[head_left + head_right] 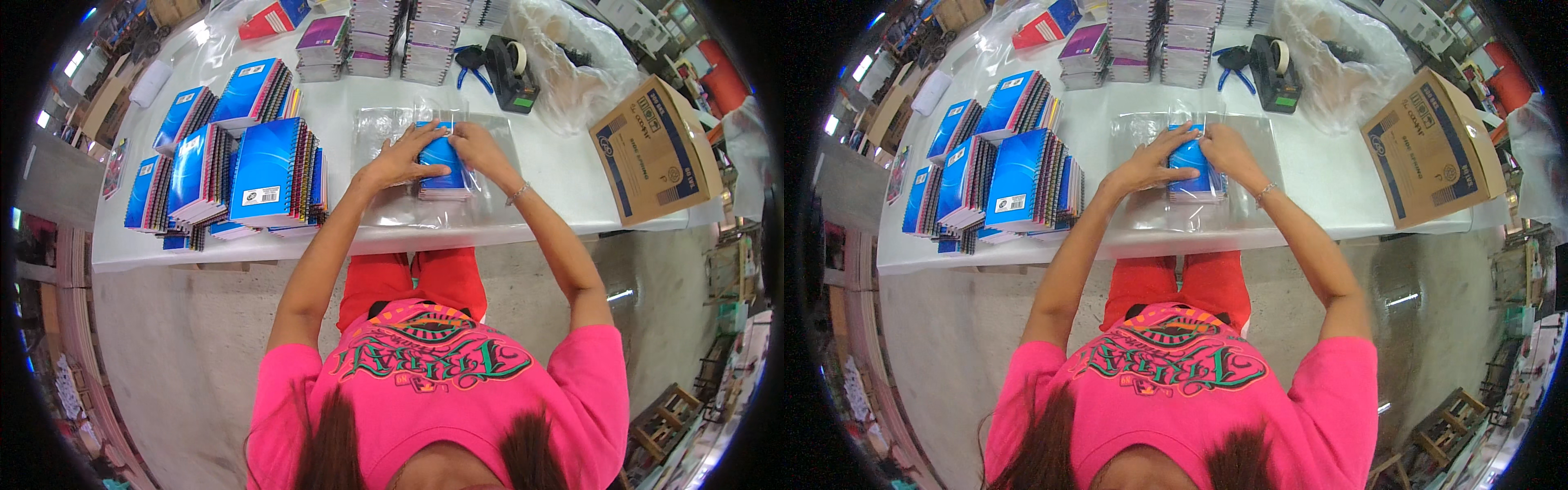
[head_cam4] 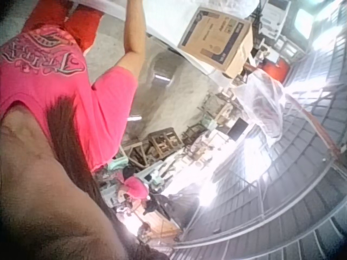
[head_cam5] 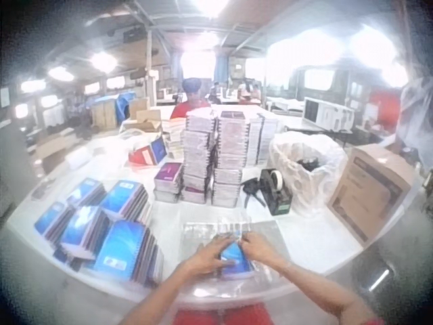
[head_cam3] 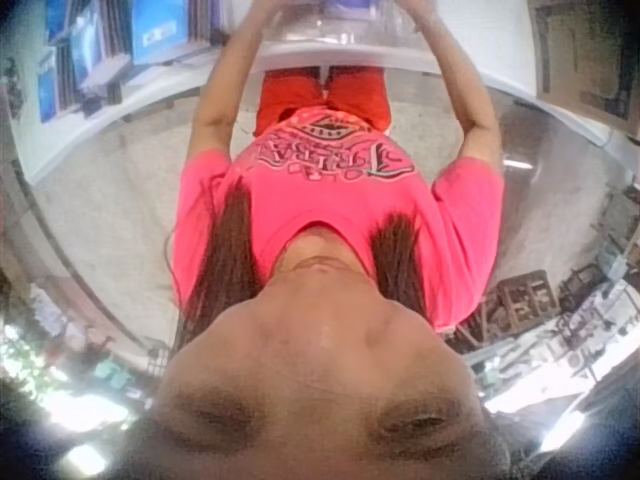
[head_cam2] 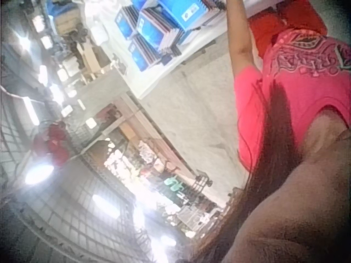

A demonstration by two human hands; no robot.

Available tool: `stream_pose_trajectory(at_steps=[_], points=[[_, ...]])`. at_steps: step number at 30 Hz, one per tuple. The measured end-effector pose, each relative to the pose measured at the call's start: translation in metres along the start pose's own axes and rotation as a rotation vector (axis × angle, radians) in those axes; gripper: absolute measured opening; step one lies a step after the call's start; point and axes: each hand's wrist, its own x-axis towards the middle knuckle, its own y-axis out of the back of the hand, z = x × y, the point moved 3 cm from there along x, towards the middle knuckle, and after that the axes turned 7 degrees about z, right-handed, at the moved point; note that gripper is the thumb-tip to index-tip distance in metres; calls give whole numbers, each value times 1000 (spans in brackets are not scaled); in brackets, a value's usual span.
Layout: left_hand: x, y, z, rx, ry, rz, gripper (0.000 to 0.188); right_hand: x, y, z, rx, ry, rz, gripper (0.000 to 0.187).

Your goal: The person places stacks of spiral-bound notebooks into clear plastic bags and seals them with a handheld tape dispenser. The person repeats this process for multiple stacks, arranging the sealed packages on the table.

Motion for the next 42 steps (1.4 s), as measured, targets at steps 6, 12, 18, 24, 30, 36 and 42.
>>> stream_pose_trajectory(at_steps=[6,12,18,24,30,36,42], points=[[-2,9,6,83,41,-18,87,10,26,-16,-142,170,-287,38],[-3,10,16,112,57,-21,87,-2,35,8,-10,346,-312,30],[-7,5,7,3,64,30,90,-15,17,6,-137,475,-82,57],[-9,8,13,-314,-67,319,76,-12,10,3,-233,325,-114,67],[-15,14,9,89,197,298,55,-9,16,-2,-269,396,-175,70],[-18,14,9,16,271,284,55,91,93,101,-82,205,633,48],[-20,14,10,19,290,285,56,127,141,176,492,-337,457,34]])
